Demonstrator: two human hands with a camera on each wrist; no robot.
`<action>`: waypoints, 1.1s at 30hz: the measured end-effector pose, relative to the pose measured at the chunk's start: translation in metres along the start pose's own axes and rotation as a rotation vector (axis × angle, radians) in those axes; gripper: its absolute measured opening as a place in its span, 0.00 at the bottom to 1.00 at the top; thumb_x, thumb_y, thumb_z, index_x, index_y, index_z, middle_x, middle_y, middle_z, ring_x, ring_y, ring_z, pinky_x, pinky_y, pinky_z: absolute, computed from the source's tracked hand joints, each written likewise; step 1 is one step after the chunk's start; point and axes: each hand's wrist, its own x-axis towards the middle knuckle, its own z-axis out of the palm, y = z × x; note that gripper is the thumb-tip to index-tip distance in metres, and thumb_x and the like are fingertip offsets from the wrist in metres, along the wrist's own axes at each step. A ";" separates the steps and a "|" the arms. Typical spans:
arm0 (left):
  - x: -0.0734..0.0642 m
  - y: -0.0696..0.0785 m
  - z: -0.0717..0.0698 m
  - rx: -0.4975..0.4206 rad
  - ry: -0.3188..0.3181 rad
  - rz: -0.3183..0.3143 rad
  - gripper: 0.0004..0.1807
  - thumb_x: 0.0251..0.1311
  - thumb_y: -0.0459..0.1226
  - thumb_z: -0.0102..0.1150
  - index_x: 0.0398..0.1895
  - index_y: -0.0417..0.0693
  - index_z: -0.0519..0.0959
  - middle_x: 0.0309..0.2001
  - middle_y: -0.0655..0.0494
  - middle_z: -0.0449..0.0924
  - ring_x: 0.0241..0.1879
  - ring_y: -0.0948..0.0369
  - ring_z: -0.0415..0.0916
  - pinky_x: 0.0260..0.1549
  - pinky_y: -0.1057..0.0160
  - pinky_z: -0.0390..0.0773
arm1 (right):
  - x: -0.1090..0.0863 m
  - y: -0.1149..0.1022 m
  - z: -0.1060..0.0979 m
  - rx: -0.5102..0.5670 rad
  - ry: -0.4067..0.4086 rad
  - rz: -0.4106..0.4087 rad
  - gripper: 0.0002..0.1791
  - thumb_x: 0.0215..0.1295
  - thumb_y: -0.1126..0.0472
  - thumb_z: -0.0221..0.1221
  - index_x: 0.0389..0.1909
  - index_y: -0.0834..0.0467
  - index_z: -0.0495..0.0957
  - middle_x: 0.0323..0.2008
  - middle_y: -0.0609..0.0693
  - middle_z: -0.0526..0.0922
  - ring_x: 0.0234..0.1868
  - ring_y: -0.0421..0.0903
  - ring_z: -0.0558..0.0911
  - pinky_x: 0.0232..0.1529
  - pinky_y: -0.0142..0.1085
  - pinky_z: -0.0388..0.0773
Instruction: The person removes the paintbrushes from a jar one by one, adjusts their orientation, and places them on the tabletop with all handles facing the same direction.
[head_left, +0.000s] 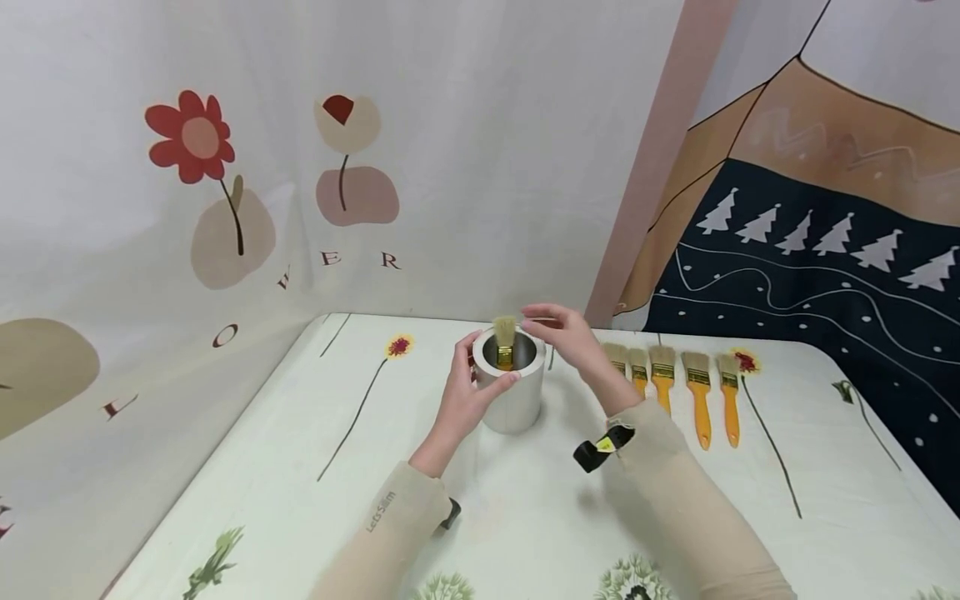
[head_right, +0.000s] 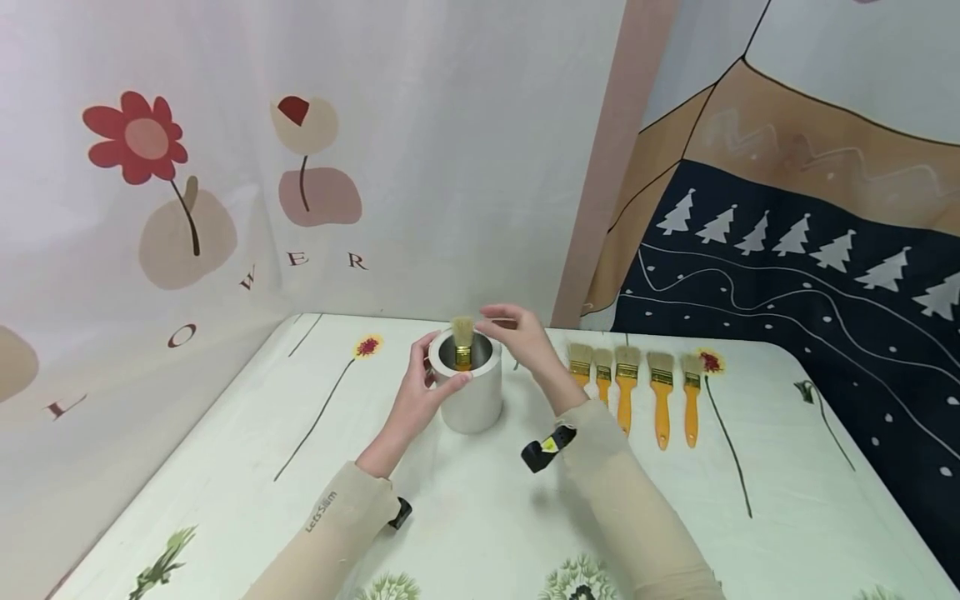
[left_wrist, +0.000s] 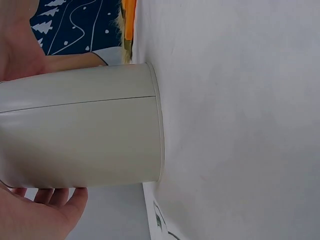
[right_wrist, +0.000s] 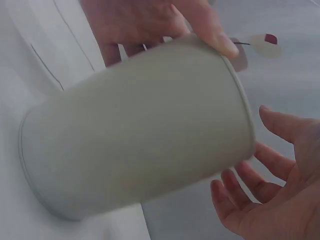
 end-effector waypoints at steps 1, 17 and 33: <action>0.000 0.000 0.000 0.001 -0.001 0.001 0.47 0.58 0.46 0.68 0.77 0.56 0.52 0.75 0.51 0.58 0.73 0.50 0.59 0.71 0.41 0.62 | 0.002 -0.001 0.005 -0.012 -0.002 0.002 0.24 0.71 0.55 0.59 0.65 0.59 0.74 0.64 0.59 0.77 0.65 0.57 0.76 0.68 0.52 0.71; 0.001 -0.003 0.001 -0.004 0.001 0.011 0.47 0.59 0.46 0.68 0.76 0.52 0.52 0.74 0.50 0.59 0.71 0.48 0.60 0.70 0.39 0.63 | -0.006 -0.029 0.005 0.057 0.091 -0.196 0.12 0.68 0.62 0.62 0.47 0.66 0.80 0.47 0.56 0.83 0.45 0.46 0.83 0.55 0.41 0.82; 0.002 -0.002 -0.002 0.006 -0.002 -0.004 0.47 0.58 0.44 0.69 0.76 0.53 0.52 0.74 0.50 0.59 0.72 0.48 0.59 0.71 0.41 0.63 | -0.034 -0.080 -0.062 0.386 0.329 -0.400 0.05 0.67 0.66 0.62 0.40 0.52 0.81 0.36 0.42 0.86 0.38 0.37 0.84 0.42 0.27 0.85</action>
